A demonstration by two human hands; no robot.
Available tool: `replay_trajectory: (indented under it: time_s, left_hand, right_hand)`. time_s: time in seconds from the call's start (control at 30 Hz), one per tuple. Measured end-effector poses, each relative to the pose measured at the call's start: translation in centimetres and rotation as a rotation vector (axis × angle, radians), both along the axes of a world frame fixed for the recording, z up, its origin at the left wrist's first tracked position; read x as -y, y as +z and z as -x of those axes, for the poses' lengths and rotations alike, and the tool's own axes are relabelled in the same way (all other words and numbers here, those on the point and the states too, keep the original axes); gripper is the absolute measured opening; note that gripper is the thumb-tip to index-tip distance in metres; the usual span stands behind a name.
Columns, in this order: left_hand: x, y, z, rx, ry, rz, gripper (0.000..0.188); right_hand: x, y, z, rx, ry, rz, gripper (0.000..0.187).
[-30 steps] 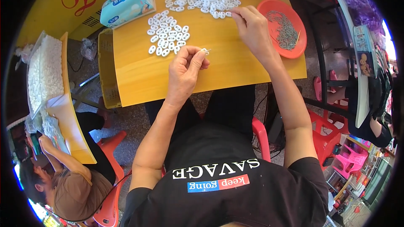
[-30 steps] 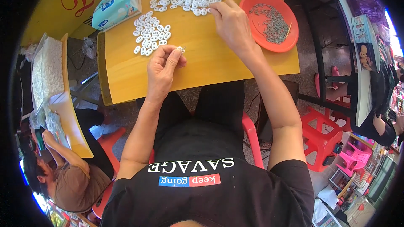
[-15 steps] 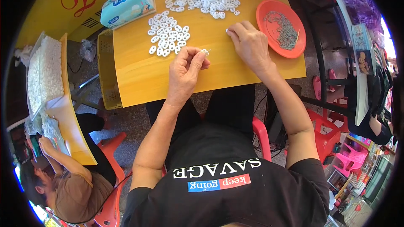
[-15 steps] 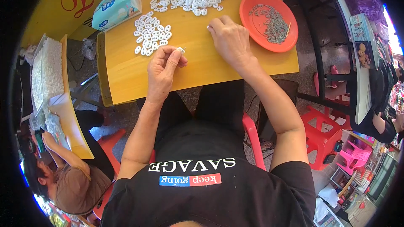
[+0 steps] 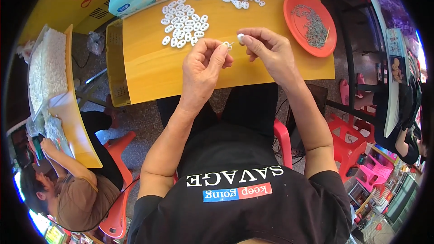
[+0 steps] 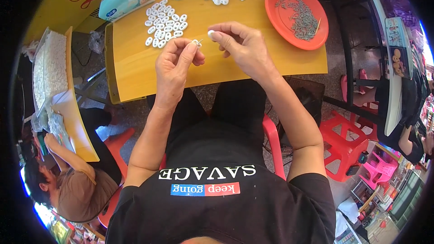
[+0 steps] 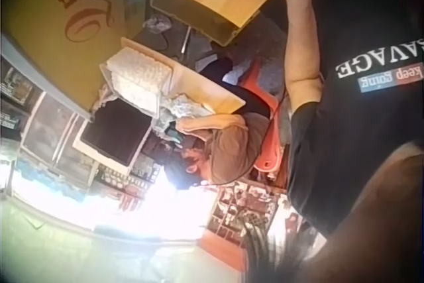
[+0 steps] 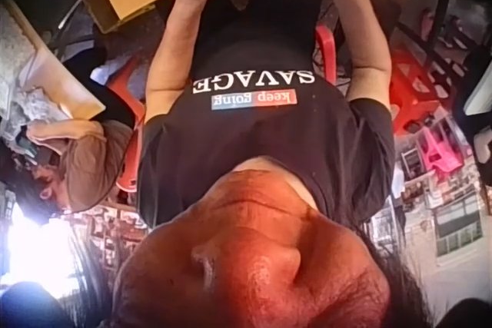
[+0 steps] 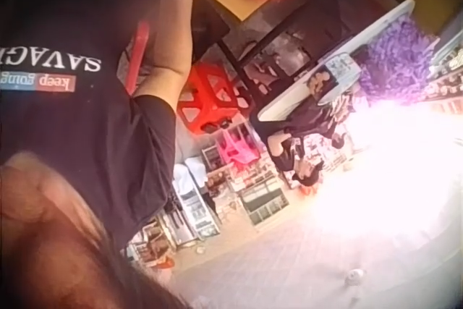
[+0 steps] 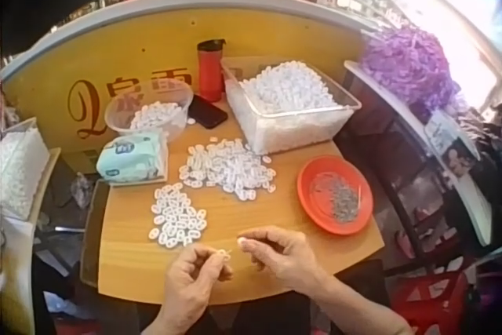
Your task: Assembling small white plastic buckles with metal pins.
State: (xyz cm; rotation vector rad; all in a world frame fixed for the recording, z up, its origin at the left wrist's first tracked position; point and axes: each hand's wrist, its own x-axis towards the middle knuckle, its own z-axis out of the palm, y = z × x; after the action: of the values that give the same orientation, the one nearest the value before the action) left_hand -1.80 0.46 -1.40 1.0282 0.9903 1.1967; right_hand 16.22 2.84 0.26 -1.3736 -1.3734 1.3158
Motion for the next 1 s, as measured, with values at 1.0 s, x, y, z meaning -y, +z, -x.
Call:
replay_trajectory:
  time_s: [1.0]
  left_hand:
    - [0.0, 0.9, -0.2, 0.022, 0.008, 0.013, 0.016]
  right_hand:
    - [0.7, 0.9, 1.4, -0.276, -0.033, -0.1, 0.022]
